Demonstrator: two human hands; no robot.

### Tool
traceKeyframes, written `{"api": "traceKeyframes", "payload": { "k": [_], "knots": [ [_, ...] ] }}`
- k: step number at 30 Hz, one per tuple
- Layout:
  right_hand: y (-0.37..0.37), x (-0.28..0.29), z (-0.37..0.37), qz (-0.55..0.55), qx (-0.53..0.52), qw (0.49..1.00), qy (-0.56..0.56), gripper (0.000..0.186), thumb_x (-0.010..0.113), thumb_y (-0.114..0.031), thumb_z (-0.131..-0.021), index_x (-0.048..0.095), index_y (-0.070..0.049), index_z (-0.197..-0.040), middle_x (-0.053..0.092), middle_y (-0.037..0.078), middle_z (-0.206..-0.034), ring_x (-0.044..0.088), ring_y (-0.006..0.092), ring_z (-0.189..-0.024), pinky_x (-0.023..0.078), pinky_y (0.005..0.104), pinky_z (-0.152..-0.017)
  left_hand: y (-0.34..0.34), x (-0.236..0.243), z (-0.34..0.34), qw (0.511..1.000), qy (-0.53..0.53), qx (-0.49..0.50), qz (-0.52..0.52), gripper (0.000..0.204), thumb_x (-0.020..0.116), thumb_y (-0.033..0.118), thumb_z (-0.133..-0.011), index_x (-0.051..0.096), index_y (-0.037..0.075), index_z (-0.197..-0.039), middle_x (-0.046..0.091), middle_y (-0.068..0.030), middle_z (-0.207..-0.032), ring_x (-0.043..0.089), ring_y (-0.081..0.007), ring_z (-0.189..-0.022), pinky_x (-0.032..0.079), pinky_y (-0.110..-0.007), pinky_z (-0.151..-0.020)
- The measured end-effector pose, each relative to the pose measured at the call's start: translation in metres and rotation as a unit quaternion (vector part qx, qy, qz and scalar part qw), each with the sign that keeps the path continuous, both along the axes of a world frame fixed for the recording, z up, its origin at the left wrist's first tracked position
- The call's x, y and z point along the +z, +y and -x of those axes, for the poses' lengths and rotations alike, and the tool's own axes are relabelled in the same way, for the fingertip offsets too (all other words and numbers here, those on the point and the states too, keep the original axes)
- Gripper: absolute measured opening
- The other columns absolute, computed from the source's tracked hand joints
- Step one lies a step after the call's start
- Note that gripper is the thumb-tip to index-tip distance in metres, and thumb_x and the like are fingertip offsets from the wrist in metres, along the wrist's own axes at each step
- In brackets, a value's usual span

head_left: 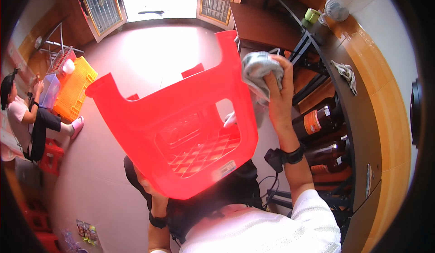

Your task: The person is wiping down red plastic stools with a cloth.

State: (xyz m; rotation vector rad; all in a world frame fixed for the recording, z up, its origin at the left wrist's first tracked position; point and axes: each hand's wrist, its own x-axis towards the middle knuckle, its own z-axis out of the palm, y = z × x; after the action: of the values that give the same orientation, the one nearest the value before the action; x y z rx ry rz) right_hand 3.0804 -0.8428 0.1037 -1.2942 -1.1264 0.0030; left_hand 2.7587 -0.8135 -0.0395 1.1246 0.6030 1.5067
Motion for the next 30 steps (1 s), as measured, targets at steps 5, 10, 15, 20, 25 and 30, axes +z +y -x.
{"api": "traceKeyframes", "payload": {
  "k": [5, 10, 15, 20, 25, 30],
  "knots": [
    [0.012, 0.026, 0.024, 0.049, 0.012, 0.990, -0.133, 0.033, 0.057, -0.015, -0.091, 0.048, -0.008, -0.122, 0.052, 0.011, -0.114, 0.051, 0.0249, -0.103, 0.040, 0.0353, -0.091, -0.002, 0.016, -0.008, 0.996, 0.084, -0.003, -0.039, 0.073, 0.040, 0.061, -0.089, 0.037, 0.003, -0.135, 0.045, -0.0104, -0.133, 0.046, -0.0257, -0.121, 0.040, -0.042, -0.099],
    [-0.001, 0.034, 0.066, 0.010, 0.059, 0.936, -0.348, 0.041, 0.064, -0.014, -0.084, 0.053, -0.012, -0.123, 0.055, 0.009, -0.113, 0.051, 0.0260, -0.109, 0.041, 0.0349, -0.088, -0.003, 0.040, -0.023, 0.992, 0.120, -0.040, -0.019, 0.078, 0.041, 0.064, -0.088, 0.037, 0.002, -0.135, 0.045, -0.0114, -0.131, 0.047, -0.0243, -0.119, 0.041, -0.042, -0.097],
    [-0.014, 0.042, 0.092, -0.036, 0.098, 0.895, -0.433, 0.041, 0.073, -0.021, -0.070, 0.064, -0.024, -0.110, 0.056, 0.001, -0.109, 0.055, 0.0208, -0.102, 0.043, 0.0335, -0.086, -0.012, 0.064, -0.042, 0.985, 0.159, -0.054, -0.035, 0.082, 0.044, 0.069, -0.085, 0.041, 0.001, -0.131, 0.050, -0.0109, -0.123, 0.051, -0.0210, -0.112, 0.044, -0.036, -0.090],
    [-0.023, 0.033, 0.045, 0.017, -0.003, 0.905, -0.426, 0.041, 0.067, -0.013, -0.072, 0.059, -0.023, -0.112, 0.055, 0.001, -0.109, 0.053, 0.0222, -0.103, 0.044, 0.0357, -0.083, 0.001, 0.047, -0.029, 0.990, 0.112, -0.072, -0.046, 0.073, 0.048, 0.062, -0.086, 0.044, 0.002, -0.128, 0.052, -0.0087, -0.118, 0.053, -0.0188, -0.108, 0.046, -0.035, -0.088],
    [-0.040, 0.025, 0.001, 0.062, -0.002, 0.966, -0.251, 0.048, 0.062, 0.001, -0.073, 0.056, -0.015, -0.119, 0.055, 0.009, -0.111, 0.054, 0.0244, -0.098, 0.044, 0.0360, -0.084, 0.016, 0.044, -0.024, 0.992, 0.095, -0.065, -0.052, 0.070, 0.045, 0.059, -0.088, 0.045, 0.002, -0.127, 0.053, -0.0075, -0.116, 0.053, -0.0184, -0.106, 0.044, -0.035, -0.090],
    [-0.047, -0.005, -0.001, 0.100, 0.119, 0.965, 0.213, 0.049, 0.053, 0.003, -0.081, 0.046, -0.010, -0.128, 0.054, 0.006, -0.107, 0.054, 0.0139, -0.097, 0.044, 0.0270, -0.083, 0.028, 0.038, -0.013, 0.993, 0.107, -0.036, 0.034, 0.070, 0.041, 0.060, -0.090, 0.043, 0.002, -0.130, 0.052, -0.0099, -0.121, 0.051, -0.0212, -0.111, 0.044, -0.037, -0.092]
  ]
}}
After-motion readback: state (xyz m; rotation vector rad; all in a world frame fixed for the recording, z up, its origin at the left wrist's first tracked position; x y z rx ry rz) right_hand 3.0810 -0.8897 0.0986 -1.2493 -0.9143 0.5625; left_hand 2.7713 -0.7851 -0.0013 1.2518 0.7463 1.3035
